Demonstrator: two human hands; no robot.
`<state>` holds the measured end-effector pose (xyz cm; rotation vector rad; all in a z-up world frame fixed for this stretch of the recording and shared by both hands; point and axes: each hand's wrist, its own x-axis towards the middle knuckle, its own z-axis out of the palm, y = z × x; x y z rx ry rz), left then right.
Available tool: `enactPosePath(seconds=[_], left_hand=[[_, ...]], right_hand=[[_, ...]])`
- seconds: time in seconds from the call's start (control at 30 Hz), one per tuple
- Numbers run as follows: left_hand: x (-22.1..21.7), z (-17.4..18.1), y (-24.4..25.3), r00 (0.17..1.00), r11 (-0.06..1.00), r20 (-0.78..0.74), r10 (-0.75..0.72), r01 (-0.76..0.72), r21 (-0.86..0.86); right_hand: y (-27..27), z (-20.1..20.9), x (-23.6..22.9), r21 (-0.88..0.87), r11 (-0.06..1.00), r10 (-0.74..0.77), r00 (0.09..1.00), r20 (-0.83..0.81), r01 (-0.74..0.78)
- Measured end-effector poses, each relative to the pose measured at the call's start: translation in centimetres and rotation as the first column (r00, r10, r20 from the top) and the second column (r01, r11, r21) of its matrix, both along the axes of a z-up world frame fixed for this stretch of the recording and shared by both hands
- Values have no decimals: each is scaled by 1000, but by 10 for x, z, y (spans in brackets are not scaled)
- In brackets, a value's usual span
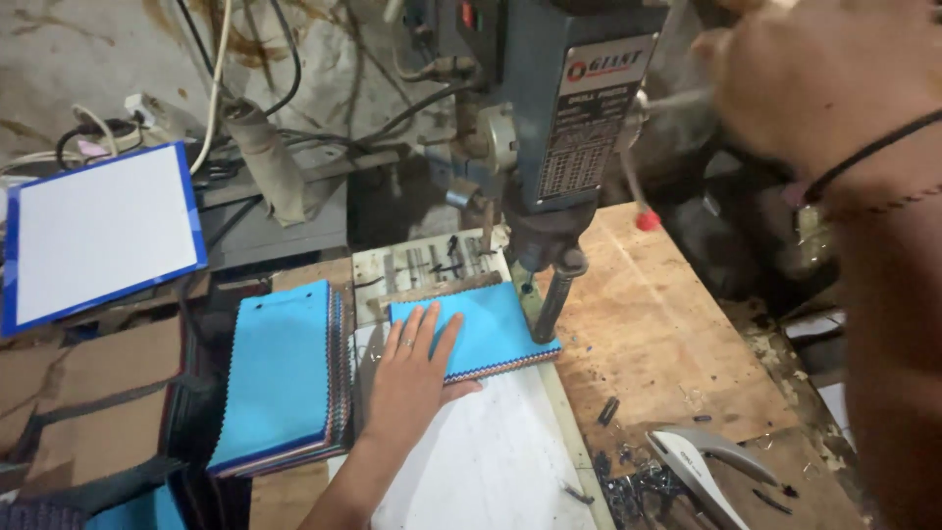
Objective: The person aligns a stack of blue fabric pieces on a workbench and secures them with a binder clip. They then use a drill press to create holes in the fabric stack. Afterward, they remove the clip and repeat the process with a green fabric piece.
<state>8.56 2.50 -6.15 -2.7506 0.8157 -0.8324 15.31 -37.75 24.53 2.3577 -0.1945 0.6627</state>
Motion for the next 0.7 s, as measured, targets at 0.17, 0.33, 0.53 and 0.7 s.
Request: enactPosePath(seconds=[0.17,0.33,0.53,0.7], left_hand=[[-2,-2,1,1000,1000,-18,18,-17,15],[-1,-5,2,1000,1000,-20,0,0,-16],[2,-5,2,999,999,-46,-23,21,-41],[1,-1,2,998,1000,-65,-17,16,-20]], right_hand=[[109,36,-25,796,534,198,873,-445,285],[104,25,7,972,-234,281,954,102,-35],[85,-3,60,708,-656,118,892,436,-260],[75,-11,71,432,-799,-104,804,586,-418]])
